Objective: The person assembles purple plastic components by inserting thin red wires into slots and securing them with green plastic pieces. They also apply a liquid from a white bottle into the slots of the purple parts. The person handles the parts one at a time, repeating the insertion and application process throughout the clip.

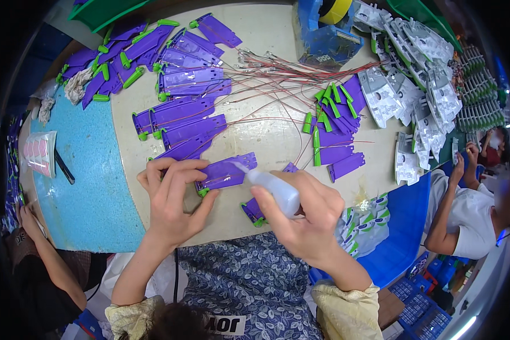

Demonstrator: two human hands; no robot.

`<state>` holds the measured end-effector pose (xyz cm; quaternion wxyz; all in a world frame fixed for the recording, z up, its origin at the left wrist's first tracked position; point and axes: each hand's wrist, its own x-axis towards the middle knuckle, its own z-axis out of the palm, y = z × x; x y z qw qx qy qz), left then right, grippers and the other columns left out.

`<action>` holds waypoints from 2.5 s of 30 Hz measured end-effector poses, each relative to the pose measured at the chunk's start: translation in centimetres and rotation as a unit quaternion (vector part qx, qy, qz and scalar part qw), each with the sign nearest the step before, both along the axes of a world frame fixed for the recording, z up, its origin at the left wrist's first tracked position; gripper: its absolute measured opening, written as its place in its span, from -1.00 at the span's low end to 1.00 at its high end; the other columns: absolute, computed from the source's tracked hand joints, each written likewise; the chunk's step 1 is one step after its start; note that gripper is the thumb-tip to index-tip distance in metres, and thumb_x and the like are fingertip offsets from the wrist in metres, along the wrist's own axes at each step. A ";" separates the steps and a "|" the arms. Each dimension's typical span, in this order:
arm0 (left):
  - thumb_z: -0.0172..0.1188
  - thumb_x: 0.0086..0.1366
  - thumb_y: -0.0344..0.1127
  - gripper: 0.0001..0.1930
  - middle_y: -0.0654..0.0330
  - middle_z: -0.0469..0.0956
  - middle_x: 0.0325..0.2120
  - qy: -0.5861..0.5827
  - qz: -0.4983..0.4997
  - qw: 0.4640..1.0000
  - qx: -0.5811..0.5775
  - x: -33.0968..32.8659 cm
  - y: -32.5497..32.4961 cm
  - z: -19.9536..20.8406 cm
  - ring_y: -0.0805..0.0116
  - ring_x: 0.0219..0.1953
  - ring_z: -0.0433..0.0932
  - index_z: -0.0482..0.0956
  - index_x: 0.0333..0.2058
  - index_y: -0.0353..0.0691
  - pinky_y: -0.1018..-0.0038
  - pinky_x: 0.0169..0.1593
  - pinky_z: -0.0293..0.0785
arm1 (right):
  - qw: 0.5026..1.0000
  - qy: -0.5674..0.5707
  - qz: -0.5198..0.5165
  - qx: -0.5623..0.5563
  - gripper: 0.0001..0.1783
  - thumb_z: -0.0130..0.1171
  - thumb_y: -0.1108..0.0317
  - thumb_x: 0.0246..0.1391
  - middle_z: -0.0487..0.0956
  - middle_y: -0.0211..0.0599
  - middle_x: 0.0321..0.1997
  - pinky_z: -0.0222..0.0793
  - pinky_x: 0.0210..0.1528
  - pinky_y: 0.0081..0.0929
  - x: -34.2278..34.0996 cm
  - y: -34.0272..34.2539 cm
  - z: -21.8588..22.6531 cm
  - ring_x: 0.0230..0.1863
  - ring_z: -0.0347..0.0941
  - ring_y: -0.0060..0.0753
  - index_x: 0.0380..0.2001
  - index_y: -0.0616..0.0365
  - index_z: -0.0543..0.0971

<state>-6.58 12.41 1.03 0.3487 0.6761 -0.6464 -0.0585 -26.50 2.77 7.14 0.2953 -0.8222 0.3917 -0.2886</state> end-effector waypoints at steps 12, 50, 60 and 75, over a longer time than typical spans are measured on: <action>0.52 -0.06 -0.14 -0.63 0.35 0.64 -0.13 -0.009 -0.073 0.997 -0.008 -1.1 0.8 1.6 0.22 -0.10 0.39 0.56 -0.31 -0.07 0.23 0.05 0.05 | 0.989 -0.006 -0.092 0.115 -0.81 0.45 0.46 -0.01 0.65 -0.25 -0.54 0.28 -0.56 -0.62 -2.9 0.6 2.7 -0.58 0.50 -0.59 -0.35 0.35 0.69; 0.50 -0.05 -0.38 -0.57 0.25 0.66 -0.13 0.053 -0.014 0.998 0.016 -1.5 1.1 0.3 0.16 -0.09 0.42 0.57 -0.16 -0.13 0.24 0.06 0.13 | 0.998 0.017 -0.024 0.051 -0.79 0.48 0.44 -0.03 0.63 -0.25 -0.55 0.29 -0.58 -0.56 -3.4 2.4 1.1 -0.61 0.49 -0.55 -0.34 0.33 0.70; 0.50 0.00 -0.13 -0.67 0.32 0.60 -0.11 -0.050 -0.009 0.998 0.038 -5.8 3.6 0.4 0.22 -0.06 0.41 0.62 -0.28 -0.06 0.21 0.06 0.01 | 0.978 -0.094 -0.102 0.158 -0.79 0.40 0.41 -0.02 0.64 -0.31 -0.56 0.26 -0.52 -0.62 -5.7 2.7 2.8 -0.57 0.47 -0.63 -0.36 0.36 0.70; 0.50 -0.04 -0.35 -0.65 0.31 0.64 -0.12 0.049 -0.009 0.999 0.006 -3.2 4.1 -0.1 0.23 -0.12 0.44 0.56 -0.27 -0.14 0.26 -0.04 0.04 | 0.999 0.014 0.027 0.024 -0.78 0.49 0.44 -0.06 0.63 -0.19 -0.53 0.34 -0.60 -0.49 -4.0 4.0 1.4 -0.62 0.53 -0.39 -0.36 0.31 0.68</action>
